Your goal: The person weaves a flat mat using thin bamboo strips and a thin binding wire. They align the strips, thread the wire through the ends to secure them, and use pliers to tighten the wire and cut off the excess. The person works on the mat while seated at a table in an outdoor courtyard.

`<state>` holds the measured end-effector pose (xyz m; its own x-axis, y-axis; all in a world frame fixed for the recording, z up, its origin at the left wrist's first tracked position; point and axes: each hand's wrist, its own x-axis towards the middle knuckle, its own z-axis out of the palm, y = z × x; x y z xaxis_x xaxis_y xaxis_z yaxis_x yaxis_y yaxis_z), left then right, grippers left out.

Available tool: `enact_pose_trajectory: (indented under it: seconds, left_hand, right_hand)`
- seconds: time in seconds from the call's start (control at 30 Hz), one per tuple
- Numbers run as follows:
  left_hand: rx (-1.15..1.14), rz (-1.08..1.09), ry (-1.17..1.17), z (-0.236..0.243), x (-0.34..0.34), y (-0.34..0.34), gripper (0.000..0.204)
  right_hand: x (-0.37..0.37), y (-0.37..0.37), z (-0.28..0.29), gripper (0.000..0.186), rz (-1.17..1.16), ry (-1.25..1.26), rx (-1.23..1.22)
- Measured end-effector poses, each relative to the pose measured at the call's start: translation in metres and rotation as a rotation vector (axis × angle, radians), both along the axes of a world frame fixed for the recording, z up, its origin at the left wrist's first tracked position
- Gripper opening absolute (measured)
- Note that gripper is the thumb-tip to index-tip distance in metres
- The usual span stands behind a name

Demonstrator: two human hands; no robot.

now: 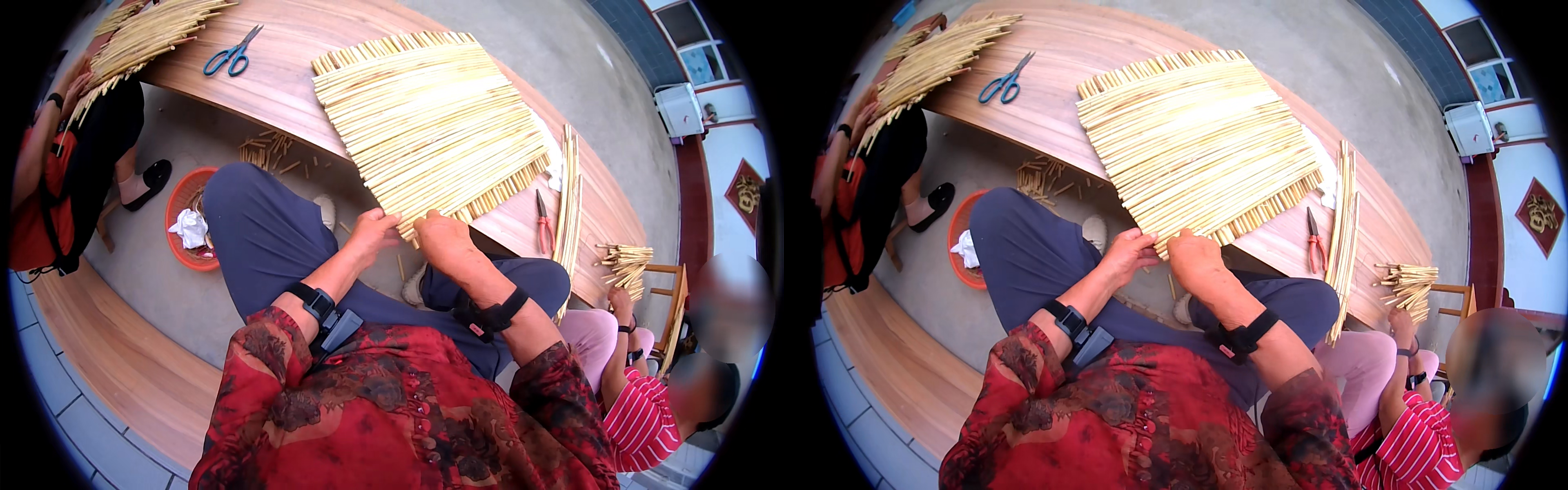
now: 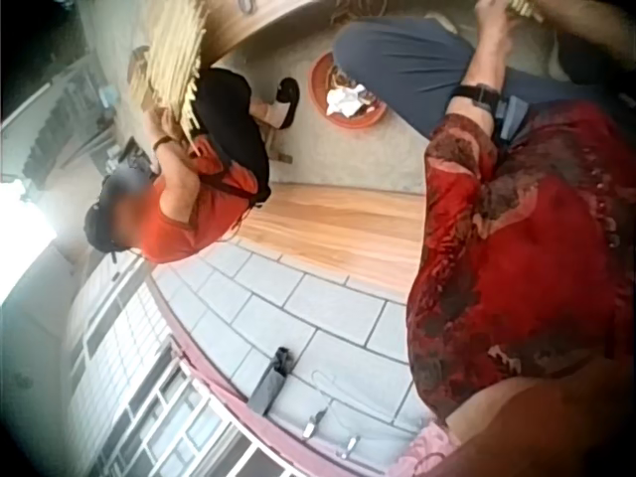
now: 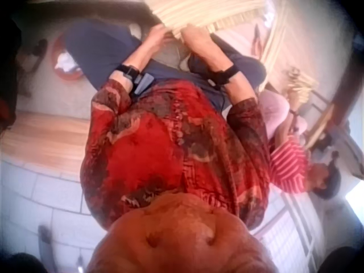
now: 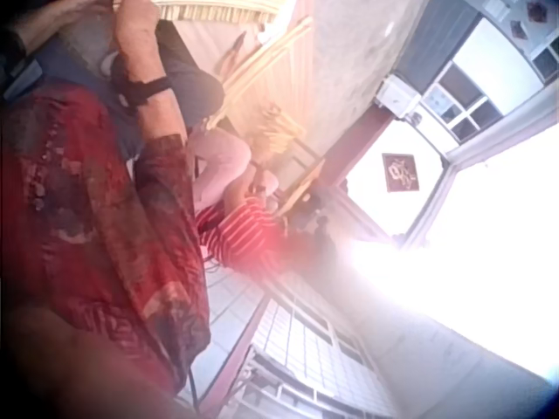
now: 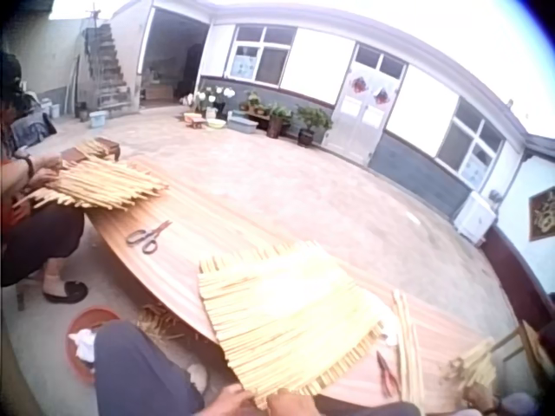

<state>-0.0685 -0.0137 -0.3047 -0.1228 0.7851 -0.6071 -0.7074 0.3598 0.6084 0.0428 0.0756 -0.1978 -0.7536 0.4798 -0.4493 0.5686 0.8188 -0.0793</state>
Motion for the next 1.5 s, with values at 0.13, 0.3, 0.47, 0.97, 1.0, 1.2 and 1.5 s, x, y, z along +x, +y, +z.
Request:
enact_pose_trajectory:
  seconds: [0.13, 0.3, 0.47, 0.97, 1.0, 1.2, 1.5]
  left_hand:
    - [-0.009, -0.002, 0.044, -0.005, -0.002, 0.004, 0.024]
    - [0.001, -0.010, 0.010, -0.003, -0.004, 0.007, 0.028]
    - [0.010, -0.053, 0.017, 0.003, -0.007, 0.008, 0.029]
    - [0.023, -0.072, 0.129, 0.050, -0.012, 0.009, 0.029]
    - [0.038, -0.074, 0.124, 0.054, -0.012, 0.009, 0.026]
    - [0.119, -0.078, 0.183, 0.108, -0.014, 0.004, 0.025]
    - [0.302, -0.183, 0.338, 0.208, -0.009, -0.002, 0.034]
  right_hand:
    - [0.008, 0.007, 0.010, 0.012, 0.017, 0.067, 0.005]
    - [0.023, 0.016, 0.030, 0.017, -0.116, 0.366, 0.018]
    - [0.045, 0.017, 0.034, 0.016, -0.269, 0.488, 0.023]
    - [0.090, -0.011, 0.023, 0.023, -0.369, 0.628, -0.010]
    - [0.092, -0.011, 0.024, 0.033, -0.274, 0.648, 0.056]
    - [0.087, -0.011, 0.038, 0.061, -0.020, 0.806, 0.263]
    - [0.075, 0.016, 0.069, 0.050, 0.087, 1.089, 0.407]
